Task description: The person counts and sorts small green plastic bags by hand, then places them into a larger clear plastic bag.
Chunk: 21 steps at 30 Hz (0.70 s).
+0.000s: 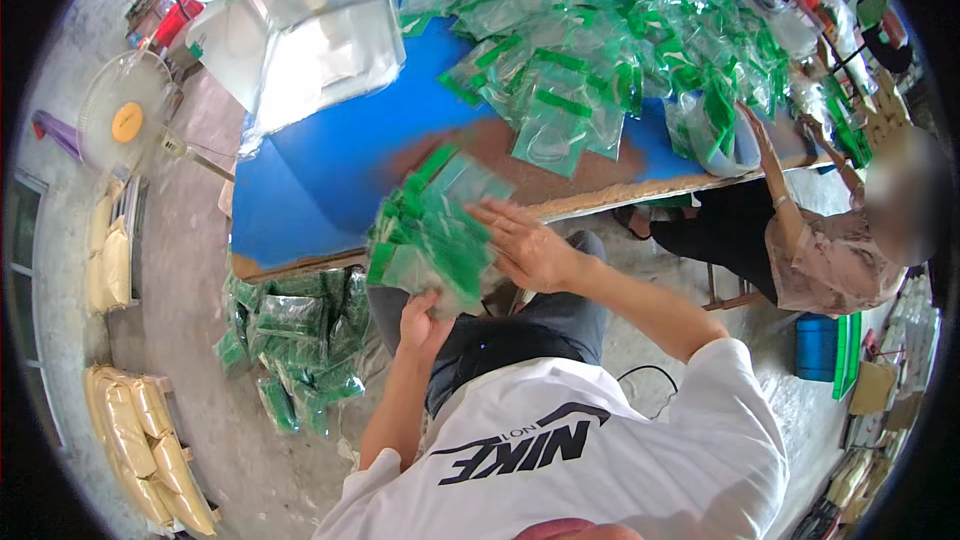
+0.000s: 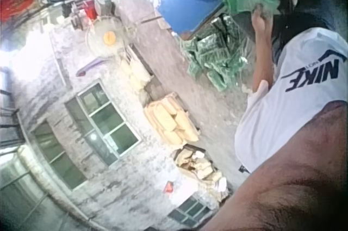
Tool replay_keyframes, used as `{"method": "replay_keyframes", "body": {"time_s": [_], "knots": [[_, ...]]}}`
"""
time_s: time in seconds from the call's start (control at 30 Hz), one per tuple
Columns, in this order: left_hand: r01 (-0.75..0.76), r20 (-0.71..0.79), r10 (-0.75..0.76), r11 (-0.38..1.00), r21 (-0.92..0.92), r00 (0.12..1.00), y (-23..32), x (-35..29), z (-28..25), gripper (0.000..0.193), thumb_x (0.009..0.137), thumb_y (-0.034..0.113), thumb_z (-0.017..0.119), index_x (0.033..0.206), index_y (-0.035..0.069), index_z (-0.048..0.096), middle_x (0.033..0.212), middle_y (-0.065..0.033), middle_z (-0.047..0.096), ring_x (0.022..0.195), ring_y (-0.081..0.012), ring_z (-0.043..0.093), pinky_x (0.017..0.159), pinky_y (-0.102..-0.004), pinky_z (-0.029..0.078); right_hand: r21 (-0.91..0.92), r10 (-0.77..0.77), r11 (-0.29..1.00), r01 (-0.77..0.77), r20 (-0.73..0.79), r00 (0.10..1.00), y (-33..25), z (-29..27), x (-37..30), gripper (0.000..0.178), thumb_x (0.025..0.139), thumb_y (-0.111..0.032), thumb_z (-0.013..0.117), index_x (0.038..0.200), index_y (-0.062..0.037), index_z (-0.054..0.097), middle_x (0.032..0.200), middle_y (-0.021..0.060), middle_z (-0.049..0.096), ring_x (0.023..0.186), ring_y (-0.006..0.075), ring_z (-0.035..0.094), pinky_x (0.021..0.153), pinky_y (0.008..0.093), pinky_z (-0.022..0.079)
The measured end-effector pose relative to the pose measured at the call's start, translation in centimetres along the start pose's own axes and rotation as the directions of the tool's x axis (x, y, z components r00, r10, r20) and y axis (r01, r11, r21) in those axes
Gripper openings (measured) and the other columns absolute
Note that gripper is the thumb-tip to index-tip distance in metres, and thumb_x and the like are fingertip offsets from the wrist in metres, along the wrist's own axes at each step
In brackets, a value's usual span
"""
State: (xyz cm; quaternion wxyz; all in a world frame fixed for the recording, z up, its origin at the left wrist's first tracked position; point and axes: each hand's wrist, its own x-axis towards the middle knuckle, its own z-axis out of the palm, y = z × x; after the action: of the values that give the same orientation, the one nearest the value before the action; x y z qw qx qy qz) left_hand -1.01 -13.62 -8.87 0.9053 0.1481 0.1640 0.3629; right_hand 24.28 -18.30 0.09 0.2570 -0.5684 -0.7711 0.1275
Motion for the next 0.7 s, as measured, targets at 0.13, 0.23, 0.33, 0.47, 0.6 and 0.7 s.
{"method": "replay_keyframes", "body": {"time_s": [0.13, 0.23, 0.33, 0.47, 0.6, 0.7], "knots": [[-0.034, -0.047, 0.035, 0.999, 0.027, 0.998, 0.5, 0.4, 1.2, 0.056, 0.086, 0.014, 0.070, 0.137, 0.002, 0.050, 0.132, -0.0106, 0.060, 0.125, -0.0282, 0.056, 0.108, -0.0456, 0.044, 0.100, 0.105, 0.991, -0.087, -0.190, 0.976, 0.5, -1.4, 1.2, 0.049, 0.093, -0.026, 0.060, 0.131, 0.0036, 0.052, 0.145, 0.0267, 0.044, 0.128, 0.0441, 0.050, 0.108, 0.0476, 0.040], [-0.039, -0.024, 0.040, 0.999, 0.032, 0.999, 0.5, 0.5, 1.5, 0.067, 0.084, 0.015, 0.066, 0.144, 0.002, 0.040, 0.141, -0.0140, 0.054, 0.134, -0.0347, 0.048, 0.115, -0.0570, 0.035, -0.469, 0.187, 0.758, -0.454, -0.510, 0.840, 2.5, -2.0, 0.7, 0.048, 0.096, -0.032, 0.058, 0.129, 0.0033, 0.054, 0.133, 0.0282, 0.054, 0.126, 0.0428, 0.051, 0.108, 0.0485, 0.039], [-0.026, -0.024, 0.027, 0.999, 0.036, 0.999, 0.3, 0.0, 0.7, 0.068, 0.083, 0.013, 0.065, 0.145, 0.002, 0.039, 0.142, -0.0153, 0.053, 0.133, -0.0362, 0.048, 0.114, -0.0602, 0.035, -0.240, 0.066, 0.959, -0.147, -0.317, 0.946, 1.5, -0.6, 0.0, 0.047, 0.099, -0.034, 0.055, 0.126, 0.0042, 0.057, 0.129, 0.0255, 0.058, 0.128, 0.0411, 0.050, 0.109, 0.0492, 0.037], [0.010, -0.052, -0.008, 0.999, 0.049, 0.999, 0.4, 0.0, 0.5, 0.064, 0.083, 0.012, 0.072, 0.140, 0.001, 0.045, 0.135, -0.0129, 0.058, 0.124, -0.0304, 0.057, 0.107, -0.0485, 0.045, 0.263, 0.076, 0.963, -0.051, -0.084, 0.994, 0.9, -2.3, 2.2, 0.041, 0.099, -0.026, 0.054, 0.128, 0.0024, 0.058, 0.136, 0.0260, 0.054, 0.132, 0.0421, 0.046, 0.111, 0.0487, 0.036], [0.031, 0.001, -0.031, 0.999, 0.039, 1.000, 0.3, -0.2, 1.0, 0.065, 0.082, 0.013, 0.073, 0.140, 0.001, 0.046, 0.134, -0.0122, 0.059, 0.124, -0.0299, 0.057, 0.107, -0.0472, 0.045, -0.312, 0.201, 0.865, -0.392, -0.500, 0.843, 8.1, -6.2, 4.2, 0.058, 0.097, -0.043, 0.057, 0.136, -0.0019, 0.052, 0.144, 0.0257, 0.046, 0.137, 0.0439, 0.039, 0.113, 0.0565, 0.030], [0.036, 0.010, -0.036, 0.999, -0.005, 0.999, 0.3, -0.3, 0.0, 0.065, 0.082, 0.014, 0.073, 0.139, 0.000, 0.047, 0.134, -0.0121, 0.060, 0.125, -0.0293, 0.057, 0.109, -0.0455, 0.043, -0.470, 0.232, 0.768, -0.436, -0.429, 0.873, 9.6, -4.6, 3.1, 0.070, 0.093, -0.055, 0.058, 0.140, -0.0048, 0.049, 0.149, 0.0253, 0.040, 0.142, 0.0412, 0.034, 0.114, 0.0635, 0.024]]}}
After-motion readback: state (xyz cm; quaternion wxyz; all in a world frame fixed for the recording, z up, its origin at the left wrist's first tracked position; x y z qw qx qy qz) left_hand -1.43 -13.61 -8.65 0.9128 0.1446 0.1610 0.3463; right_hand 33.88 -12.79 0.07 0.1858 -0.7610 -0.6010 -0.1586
